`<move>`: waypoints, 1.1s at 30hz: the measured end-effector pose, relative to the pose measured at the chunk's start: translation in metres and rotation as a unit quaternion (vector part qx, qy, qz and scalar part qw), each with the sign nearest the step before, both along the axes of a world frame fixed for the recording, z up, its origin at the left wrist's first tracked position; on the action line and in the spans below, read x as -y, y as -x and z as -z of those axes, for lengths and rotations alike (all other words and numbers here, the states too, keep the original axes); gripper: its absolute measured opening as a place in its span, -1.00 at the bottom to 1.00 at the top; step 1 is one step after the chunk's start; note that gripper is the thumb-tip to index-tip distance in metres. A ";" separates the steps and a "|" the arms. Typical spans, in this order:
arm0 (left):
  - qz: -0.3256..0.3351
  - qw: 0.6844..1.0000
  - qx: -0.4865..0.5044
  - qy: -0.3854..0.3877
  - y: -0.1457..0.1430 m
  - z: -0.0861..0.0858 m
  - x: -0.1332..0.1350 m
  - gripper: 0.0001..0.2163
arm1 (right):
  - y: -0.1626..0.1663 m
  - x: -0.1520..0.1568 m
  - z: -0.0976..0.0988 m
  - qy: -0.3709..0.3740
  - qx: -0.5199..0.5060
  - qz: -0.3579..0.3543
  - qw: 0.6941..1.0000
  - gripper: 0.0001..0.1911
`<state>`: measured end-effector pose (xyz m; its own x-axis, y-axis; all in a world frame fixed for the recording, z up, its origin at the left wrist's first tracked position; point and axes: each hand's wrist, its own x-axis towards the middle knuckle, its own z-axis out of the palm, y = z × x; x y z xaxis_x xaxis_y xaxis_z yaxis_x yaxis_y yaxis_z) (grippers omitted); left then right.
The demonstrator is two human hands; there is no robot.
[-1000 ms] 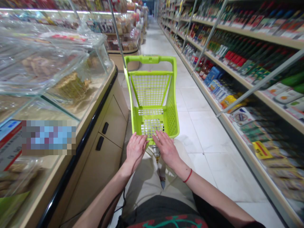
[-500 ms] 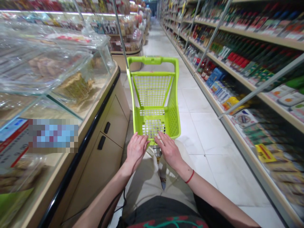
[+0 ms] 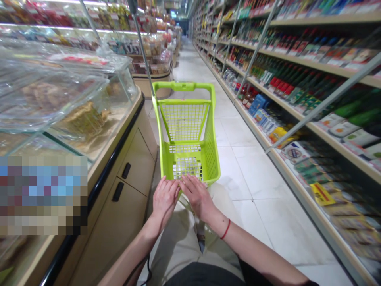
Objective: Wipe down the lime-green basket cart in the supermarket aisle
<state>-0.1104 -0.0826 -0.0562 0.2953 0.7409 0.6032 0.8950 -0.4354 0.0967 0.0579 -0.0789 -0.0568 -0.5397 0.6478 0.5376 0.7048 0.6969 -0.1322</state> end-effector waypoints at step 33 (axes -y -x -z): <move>0.006 0.999 0.002 0.041 0.003 0.004 0.002 -0.70 | -0.056 0.004 0.004 0.036 0.009 0.028 0.999 -0.43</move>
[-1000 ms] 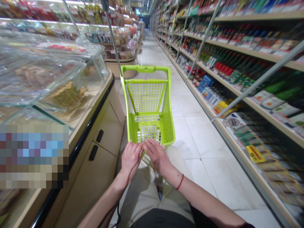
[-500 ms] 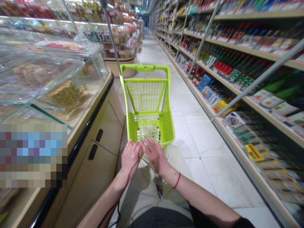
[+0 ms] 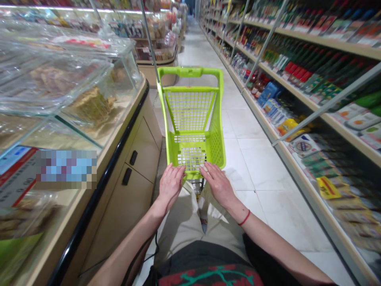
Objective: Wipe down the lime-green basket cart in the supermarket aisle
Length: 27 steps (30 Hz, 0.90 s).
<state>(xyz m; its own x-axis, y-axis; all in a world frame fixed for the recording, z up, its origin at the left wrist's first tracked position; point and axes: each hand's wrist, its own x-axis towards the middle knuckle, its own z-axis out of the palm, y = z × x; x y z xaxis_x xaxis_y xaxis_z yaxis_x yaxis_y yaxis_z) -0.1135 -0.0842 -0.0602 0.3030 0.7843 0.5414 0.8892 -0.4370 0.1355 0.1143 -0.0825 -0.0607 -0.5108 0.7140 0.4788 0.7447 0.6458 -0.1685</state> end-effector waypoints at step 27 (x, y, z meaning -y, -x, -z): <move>0.006 1.000 0.012 -0.014 0.003 0.004 -0.002 -0.72 | 0.004 -0.003 -0.001 -0.023 0.014 -0.005 1.000 -0.46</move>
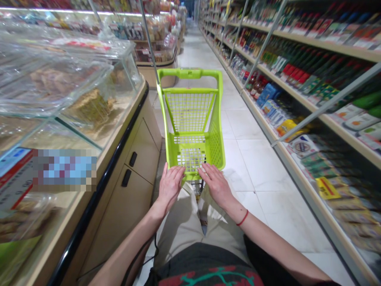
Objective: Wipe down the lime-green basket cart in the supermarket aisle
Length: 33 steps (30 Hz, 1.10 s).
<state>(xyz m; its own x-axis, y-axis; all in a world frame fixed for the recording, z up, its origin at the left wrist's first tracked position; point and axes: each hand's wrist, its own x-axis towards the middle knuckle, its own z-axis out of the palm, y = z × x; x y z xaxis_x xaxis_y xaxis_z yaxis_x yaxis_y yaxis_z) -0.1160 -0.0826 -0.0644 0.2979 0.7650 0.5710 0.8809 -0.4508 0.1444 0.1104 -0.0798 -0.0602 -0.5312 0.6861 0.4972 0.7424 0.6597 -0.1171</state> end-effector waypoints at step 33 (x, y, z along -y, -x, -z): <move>-0.011 1.000 0.002 -0.013 -0.002 -0.003 0.003 -0.75 | 0.059 -0.002 -0.006 -0.019 -0.019 -0.029 0.999 -0.51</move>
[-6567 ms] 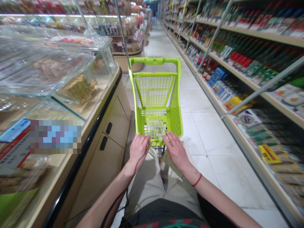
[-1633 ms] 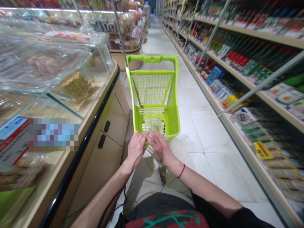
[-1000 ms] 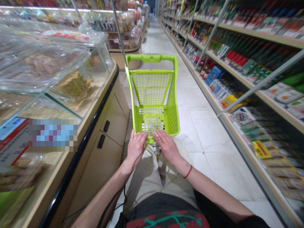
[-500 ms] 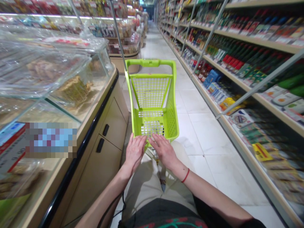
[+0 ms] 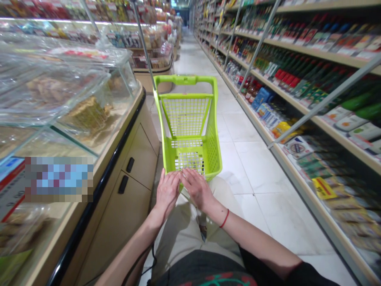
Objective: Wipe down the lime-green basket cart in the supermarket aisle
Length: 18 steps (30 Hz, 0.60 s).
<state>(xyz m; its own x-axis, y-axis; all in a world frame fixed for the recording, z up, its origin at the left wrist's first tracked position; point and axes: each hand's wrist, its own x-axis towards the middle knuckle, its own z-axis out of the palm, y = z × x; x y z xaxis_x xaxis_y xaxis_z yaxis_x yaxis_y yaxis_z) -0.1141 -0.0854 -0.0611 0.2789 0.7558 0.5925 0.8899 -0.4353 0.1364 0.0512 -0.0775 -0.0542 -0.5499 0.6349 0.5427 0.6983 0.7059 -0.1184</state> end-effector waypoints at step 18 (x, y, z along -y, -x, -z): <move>0.006 1.000 -0.021 -0.013 0.003 0.002 -0.001 -0.68 | -0.073 0.000 0.005 0.013 0.023 0.022 0.999 -0.41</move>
